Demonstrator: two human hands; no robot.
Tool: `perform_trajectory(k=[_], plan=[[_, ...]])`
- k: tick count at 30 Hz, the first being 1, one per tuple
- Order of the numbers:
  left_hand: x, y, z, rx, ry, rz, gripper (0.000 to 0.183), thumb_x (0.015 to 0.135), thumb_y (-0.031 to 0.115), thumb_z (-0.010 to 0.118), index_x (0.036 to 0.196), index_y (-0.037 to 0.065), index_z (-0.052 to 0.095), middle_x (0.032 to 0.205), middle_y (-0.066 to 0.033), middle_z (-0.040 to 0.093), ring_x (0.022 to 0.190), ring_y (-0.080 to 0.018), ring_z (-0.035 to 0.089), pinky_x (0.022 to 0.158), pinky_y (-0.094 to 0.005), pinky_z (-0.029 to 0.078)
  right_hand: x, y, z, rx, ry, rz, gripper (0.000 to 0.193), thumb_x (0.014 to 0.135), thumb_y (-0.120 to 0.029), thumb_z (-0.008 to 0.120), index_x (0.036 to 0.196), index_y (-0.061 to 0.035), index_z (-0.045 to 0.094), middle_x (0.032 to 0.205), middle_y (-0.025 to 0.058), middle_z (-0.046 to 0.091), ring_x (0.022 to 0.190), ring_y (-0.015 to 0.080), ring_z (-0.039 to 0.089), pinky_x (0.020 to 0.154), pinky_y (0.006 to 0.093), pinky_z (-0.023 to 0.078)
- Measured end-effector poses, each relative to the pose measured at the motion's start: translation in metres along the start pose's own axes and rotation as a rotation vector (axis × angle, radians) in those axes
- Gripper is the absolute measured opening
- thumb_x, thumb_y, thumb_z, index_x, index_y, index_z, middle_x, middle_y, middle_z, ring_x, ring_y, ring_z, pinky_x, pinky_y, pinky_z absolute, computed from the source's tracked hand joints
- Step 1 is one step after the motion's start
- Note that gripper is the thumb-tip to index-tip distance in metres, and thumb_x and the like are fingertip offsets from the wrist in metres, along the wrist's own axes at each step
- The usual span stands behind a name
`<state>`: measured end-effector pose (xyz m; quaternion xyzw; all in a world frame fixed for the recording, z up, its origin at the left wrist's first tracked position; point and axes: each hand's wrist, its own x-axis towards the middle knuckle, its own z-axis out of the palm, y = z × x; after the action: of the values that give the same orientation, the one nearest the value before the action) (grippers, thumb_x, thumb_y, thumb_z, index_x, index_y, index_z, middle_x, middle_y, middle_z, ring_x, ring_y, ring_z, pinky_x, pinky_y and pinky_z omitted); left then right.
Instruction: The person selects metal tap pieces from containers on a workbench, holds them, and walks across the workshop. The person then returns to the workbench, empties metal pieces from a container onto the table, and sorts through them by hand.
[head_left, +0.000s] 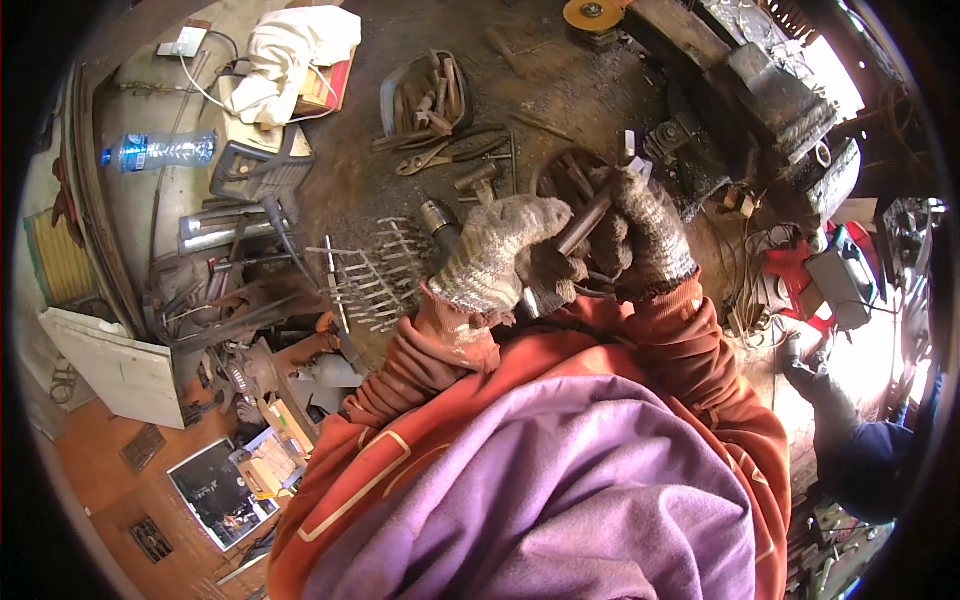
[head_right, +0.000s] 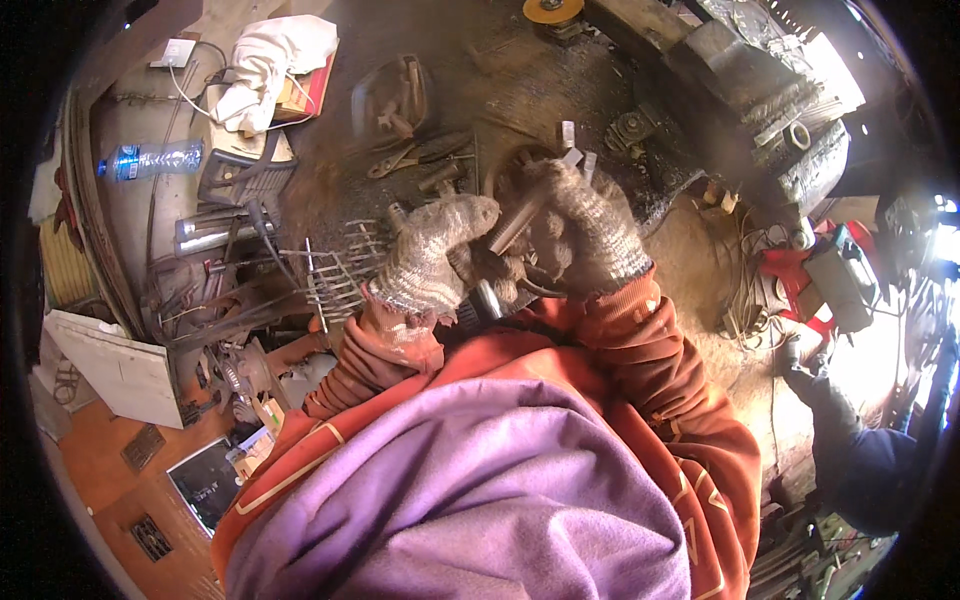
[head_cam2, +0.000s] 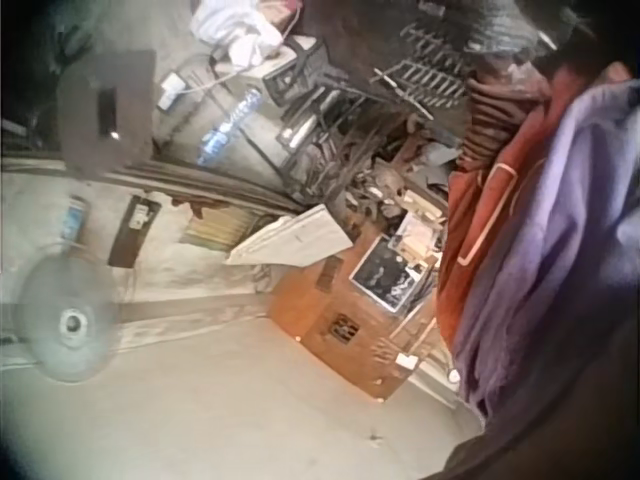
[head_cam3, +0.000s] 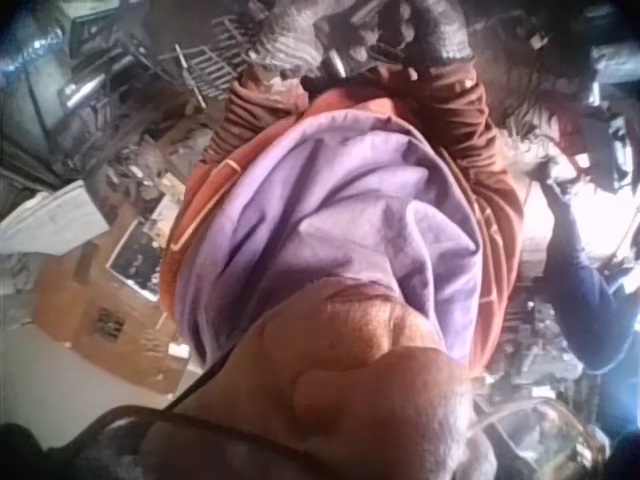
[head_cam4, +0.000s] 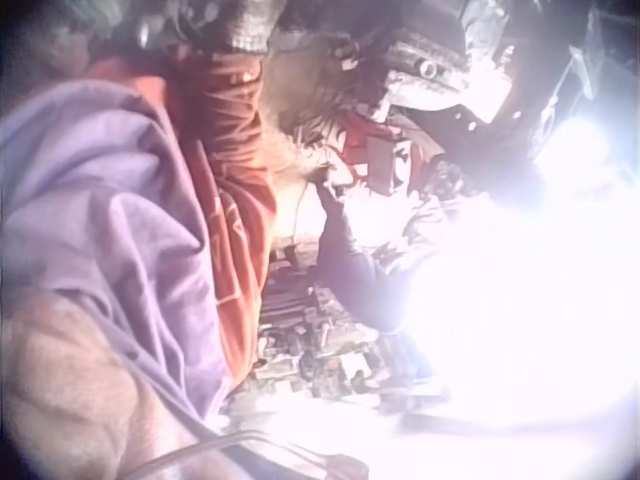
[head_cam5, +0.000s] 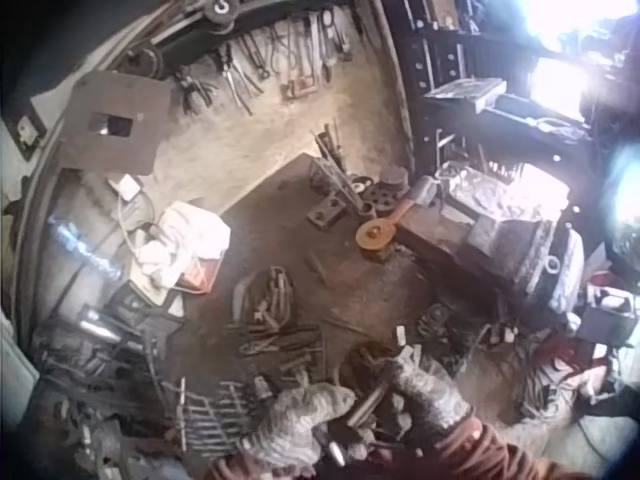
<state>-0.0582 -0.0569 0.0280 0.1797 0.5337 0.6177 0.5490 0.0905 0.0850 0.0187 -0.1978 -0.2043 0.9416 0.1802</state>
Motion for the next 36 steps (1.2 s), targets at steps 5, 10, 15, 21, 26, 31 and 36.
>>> perform_trajectory(k=[5, 10, 15, 21, 26, 31, 36], plan=[[-0.001, 0.020, 0.024, -0.121, 0.013, -0.198, 0.024, 0.093, 0.011, 0.069, 0.112, -0.002, 0.064, 0.102, -0.0123, 0.070, 0.088, -0.0239, 0.071, 0.080, -0.0344, 0.060, -0.004, 0.005, -0.001, 0.105, 0.083, 0.057, 0.031, 0.092, -0.023, 0.067, 0.113, -0.0016, 0.062, 0.079, 0.0050, 0.064, 0.060, 0.0176, 0.062, 0.055, 0.0309, 0.054], [0.000, 0.005, 0.005, 0.173, -0.173, 0.305, 0.034, 0.095, 0.015, 0.067, 0.124, -0.001, 0.061, 0.111, -0.0133, 0.070, 0.100, -0.0218, 0.070, 0.086, -0.0339, 0.057, -0.013, 0.008, -0.032, 0.023, -0.055, -0.004, 0.064, 0.082, -0.012, 0.070, 0.138, 0.0064, 0.046, 0.112, 0.0179, 0.068, 0.093, 0.0297, 0.070, 0.082, 0.0439, 0.060], [-0.011, 0.027, 0.028, -0.280, -0.043, -0.127, 0.046, 0.095, 0.014, 0.067, 0.137, -0.002, 0.054, 0.114, -0.0084, 0.069, 0.102, -0.0166, 0.067, 0.087, -0.0307, 0.054, -0.039, -0.001, -0.020, -0.137, -0.047, 0.011, 0.077, 0.080, -0.012, 0.073, 0.145, 0.0079, 0.038, 0.121, 0.0213, 0.065, 0.105, 0.0311, 0.069, 0.088, 0.0449, 0.059], [-0.011, 0.018, 0.029, -0.081, -0.122, -0.183, 0.049, 0.094, 0.011, 0.069, 0.138, -0.004, 0.053, 0.112, -0.0082, 0.069, 0.093, -0.0139, 0.065, 0.082, -0.0272, 0.053, -0.050, 0.012, -0.039, -0.170, 0.022, 0.027, 0.082, 0.077, -0.018, 0.078, 0.144, 0.0075, 0.040, 0.119, 0.0181, 0.065, 0.103, 0.0289, 0.069, 0.089, 0.0380, 0.059], [-0.007, 0.018, 0.048, -0.025, -0.102, -0.304, 0.037, 0.095, 0.008, 0.067, 0.129, -0.005, 0.059, 0.108, -0.0086, 0.071, 0.093, -0.0122, 0.067, 0.080, -0.0264, 0.054, -0.064, 0.020, -0.045, -0.186, 0.138, 0.013, 0.069, 0.076, -0.018, 0.073, 0.137, 0.0023, 0.050, 0.106, 0.0120, 0.068, 0.083, 0.0202, 0.067, 0.062, 0.0278, 0.053], [-0.004, 0.016, 0.063, 0.227, -0.126, -0.295, 0.035, 0.094, 0.010, 0.070, 0.125, -0.005, 0.061, 0.096, -0.0061, 0.071, 0.083, -0.0106, 0.066, 0.074, -0.0250, 0.054, -0.074, 0.030, -0.053, -0.134, 0.133, -0.058, 0.057, 0.079, -0.019, 0.073, 0.128, 0.0034, 0.054, 0.106, 0.0140, 0.068, 0.081, 0.0220, 0.068, 0.063, 0.0294, 0.054], [0.000, 0.015, 0.080, 0.403, -0.140, -0.349, 0.032, 0.094, 0.011, 0.071, 0.119, -0.007, 0.062, 0.087, -0.0061, 0.070, 0.075, -0.0109, 0.066, 0.066, -0.0250, 0.054, -0.085, 0.031, -0.063, -0.107, 0.143, -0.124, 0.057, 0.079, -0.020, 0.075, 0.127, 0.0030, 0.054, 0.106, 0.0144, 0.067, 0.083, 0.0236, 0.068, 0.069, 0.0312, 0.056]])
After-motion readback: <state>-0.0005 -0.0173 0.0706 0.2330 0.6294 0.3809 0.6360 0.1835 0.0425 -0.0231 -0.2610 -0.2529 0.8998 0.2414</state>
